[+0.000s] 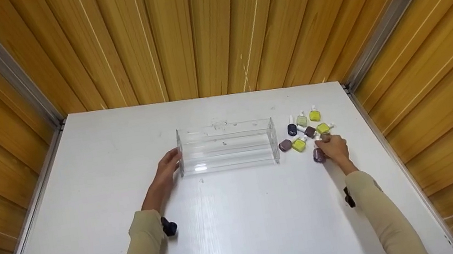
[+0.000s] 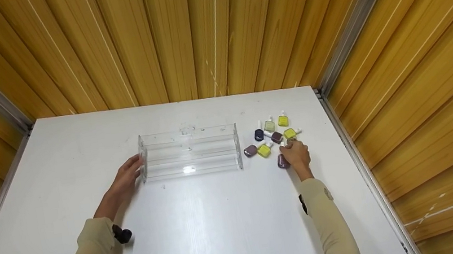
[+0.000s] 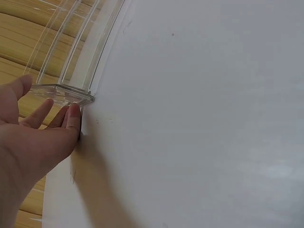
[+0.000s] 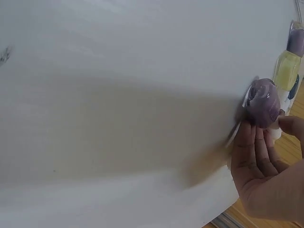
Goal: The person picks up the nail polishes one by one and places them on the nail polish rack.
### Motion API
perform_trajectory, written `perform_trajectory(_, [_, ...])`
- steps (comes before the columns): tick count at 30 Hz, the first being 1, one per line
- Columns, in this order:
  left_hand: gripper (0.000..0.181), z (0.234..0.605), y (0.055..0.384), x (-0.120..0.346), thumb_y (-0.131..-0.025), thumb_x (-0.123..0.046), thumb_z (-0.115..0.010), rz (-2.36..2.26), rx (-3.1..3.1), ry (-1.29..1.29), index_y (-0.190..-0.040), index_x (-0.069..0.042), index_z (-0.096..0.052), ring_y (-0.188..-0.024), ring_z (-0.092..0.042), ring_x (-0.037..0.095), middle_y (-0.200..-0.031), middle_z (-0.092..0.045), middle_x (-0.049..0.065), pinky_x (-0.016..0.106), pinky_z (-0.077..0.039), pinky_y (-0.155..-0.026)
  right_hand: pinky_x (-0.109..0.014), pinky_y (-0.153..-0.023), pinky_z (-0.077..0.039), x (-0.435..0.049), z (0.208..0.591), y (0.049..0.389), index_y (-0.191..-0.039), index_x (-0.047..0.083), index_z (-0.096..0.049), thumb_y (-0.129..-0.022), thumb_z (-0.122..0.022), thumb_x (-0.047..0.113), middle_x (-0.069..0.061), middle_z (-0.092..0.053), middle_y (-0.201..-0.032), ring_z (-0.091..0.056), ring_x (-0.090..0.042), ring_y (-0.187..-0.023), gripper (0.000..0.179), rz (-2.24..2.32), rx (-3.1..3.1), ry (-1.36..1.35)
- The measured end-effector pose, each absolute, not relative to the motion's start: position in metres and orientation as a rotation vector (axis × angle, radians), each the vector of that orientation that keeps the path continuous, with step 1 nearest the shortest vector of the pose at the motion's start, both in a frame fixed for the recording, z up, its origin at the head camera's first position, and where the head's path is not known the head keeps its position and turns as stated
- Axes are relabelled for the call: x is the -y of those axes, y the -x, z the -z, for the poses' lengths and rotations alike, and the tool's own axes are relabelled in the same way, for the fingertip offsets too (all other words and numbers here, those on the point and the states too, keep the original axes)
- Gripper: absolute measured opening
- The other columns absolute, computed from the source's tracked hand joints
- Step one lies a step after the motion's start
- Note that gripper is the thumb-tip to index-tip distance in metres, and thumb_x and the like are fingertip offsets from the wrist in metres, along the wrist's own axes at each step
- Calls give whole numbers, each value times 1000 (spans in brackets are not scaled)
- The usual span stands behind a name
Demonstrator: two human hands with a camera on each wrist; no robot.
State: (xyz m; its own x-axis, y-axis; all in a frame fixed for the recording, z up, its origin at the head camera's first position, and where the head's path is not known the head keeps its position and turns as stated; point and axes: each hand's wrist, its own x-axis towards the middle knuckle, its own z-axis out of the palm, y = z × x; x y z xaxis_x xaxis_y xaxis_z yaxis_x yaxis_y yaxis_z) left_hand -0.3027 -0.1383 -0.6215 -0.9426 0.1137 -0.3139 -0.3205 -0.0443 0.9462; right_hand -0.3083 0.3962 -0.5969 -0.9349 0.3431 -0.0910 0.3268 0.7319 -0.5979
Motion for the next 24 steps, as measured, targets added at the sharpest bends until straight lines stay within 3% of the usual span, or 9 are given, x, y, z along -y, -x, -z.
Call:
perform_trajectory(4, [56, 622, 304, 140, -108, -33, -51, -2074, -1922, 216, -156, -7, -36, -155, -28, 29, -164, -35, 12, 45, -20, -130, -38, -83, -54, -396, 596, 310, -116, -7, -71, -95, -65, 30, -28, -72, -116, -67, -38, -102, 43, -1040, 2844, 563])
perform_trajectory(6, [55, 624, 304, 141, -108, -30, -51, -2095, -1904, 205, -156, -5, -36, -156, -27, 28, -164, -36, 13, 43, -21, -130, -40, -89, -53, -397, 596, 311, -117, -7, -70, -95, -66, 29, -28, -71, -118, -66, -39, -107, 42, -1079, 2805, 550])
perform_trajectory(10, [54, 625, 305, 142, -109, -27, -50, -2115, -1889, 187, -155, -3, -36, -156, -27, 28, -163, -36, 15, 44, -21, -130, -21, -74, -52, -398, 594, 310, -118, -6, -70, -94, -69, 25, -26, -73, -112, -69, -23, -89, 39, -1134, 2734, 543])
perform_trajectory(13, [54, 626, 304, 143, -109, -29, -49, -2107, -1892, 186, -156, -3, -36, -155, -28, 29, -163, -36, 15, 44, -21, -130, -11, -63, -47, -397, 593, 308, -117, -6, -70, -94, -71, 23, -24, -75, -109, -62, -4, -72, 37, -1166, 2688, 521])
perform_trajectory(15, [55, 626, 305, 143, -109, -29, -49, -2102, -1893, 176, -156, -3, -35, -155, -28, 30, -164, -35, 15, 45, -21, -130, -9, -63, -45, -398, 591, 307, -116, -5, -70, -93, -72, 22, -23, -76, -108, -56, 4, -68, 36, -1178, 2664, 499])
perform_trajectory(24, [58, 626, 304, 145, -109, -32, -51, -2059, -1917, 183, -156, -4, -34, -156, -26, 28, -164, -33, 14, 43, -23, -130, -4, -64, -43, -395, 579, 309, -109, -9, -69, -91, -74, 13, -20, -77, -99, -52, 13, -67, 28, -1230, 2559, 390])
